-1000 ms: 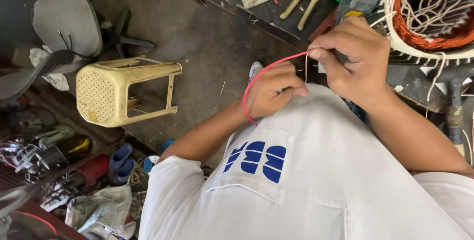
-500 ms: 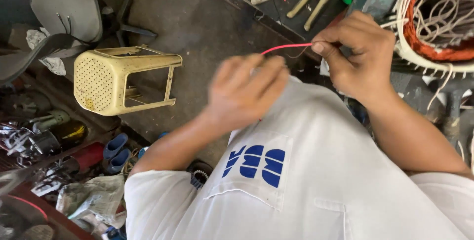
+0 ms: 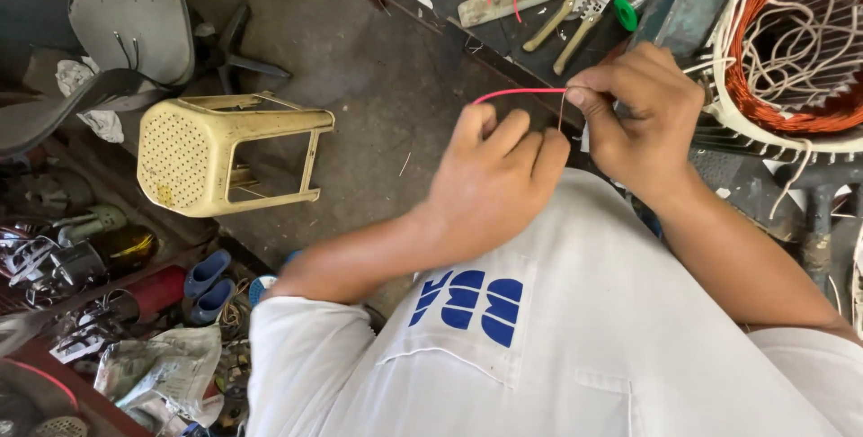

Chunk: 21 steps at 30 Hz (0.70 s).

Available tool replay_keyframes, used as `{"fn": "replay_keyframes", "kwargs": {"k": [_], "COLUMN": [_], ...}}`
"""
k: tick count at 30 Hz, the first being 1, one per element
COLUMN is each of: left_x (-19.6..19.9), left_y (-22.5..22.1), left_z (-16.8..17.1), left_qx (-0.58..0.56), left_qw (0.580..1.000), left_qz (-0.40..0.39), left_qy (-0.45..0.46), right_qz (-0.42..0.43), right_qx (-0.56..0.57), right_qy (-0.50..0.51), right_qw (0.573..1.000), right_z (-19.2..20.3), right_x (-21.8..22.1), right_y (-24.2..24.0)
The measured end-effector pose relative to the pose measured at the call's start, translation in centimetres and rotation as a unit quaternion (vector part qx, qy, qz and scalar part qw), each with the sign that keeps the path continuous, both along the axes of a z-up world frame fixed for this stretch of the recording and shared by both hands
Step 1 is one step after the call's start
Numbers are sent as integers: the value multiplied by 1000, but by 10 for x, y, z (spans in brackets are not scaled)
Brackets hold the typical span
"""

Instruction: Stripping wire insulation and preparing electrical connections for a motor stator on a workbench.

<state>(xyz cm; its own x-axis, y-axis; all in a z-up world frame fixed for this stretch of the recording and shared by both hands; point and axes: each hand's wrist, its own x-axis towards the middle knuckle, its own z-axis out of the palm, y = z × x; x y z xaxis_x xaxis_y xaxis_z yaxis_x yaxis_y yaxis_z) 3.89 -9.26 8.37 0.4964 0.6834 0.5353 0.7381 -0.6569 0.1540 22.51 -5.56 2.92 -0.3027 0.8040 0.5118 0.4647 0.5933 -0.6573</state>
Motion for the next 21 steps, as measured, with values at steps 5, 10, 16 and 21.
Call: {"fn": "replay_keyframes", "kwargs": {"k": [5,10,16,21], "left_x": [-12,2,-17,-37], "left_y": [70,120,94,42], "left_z": [31,-3,21,19], "left_qx": [102,-31,-112,208], "left_qw": [970,976,979,965], "left_qz": [-106,-195,-169,-161], "left_qy": [196,88,34,-1], "right_qz": [36,41,49,53], "right_qx": [0,-6,-35,-80], "right_qy": [-12,-9,-25,-38], "right_qw": [999,999,998,995], "right_z": [-4,-4,-7,4], "right_x": [0,5,10,11], "right_y": [-1,-1,-2,2]}}
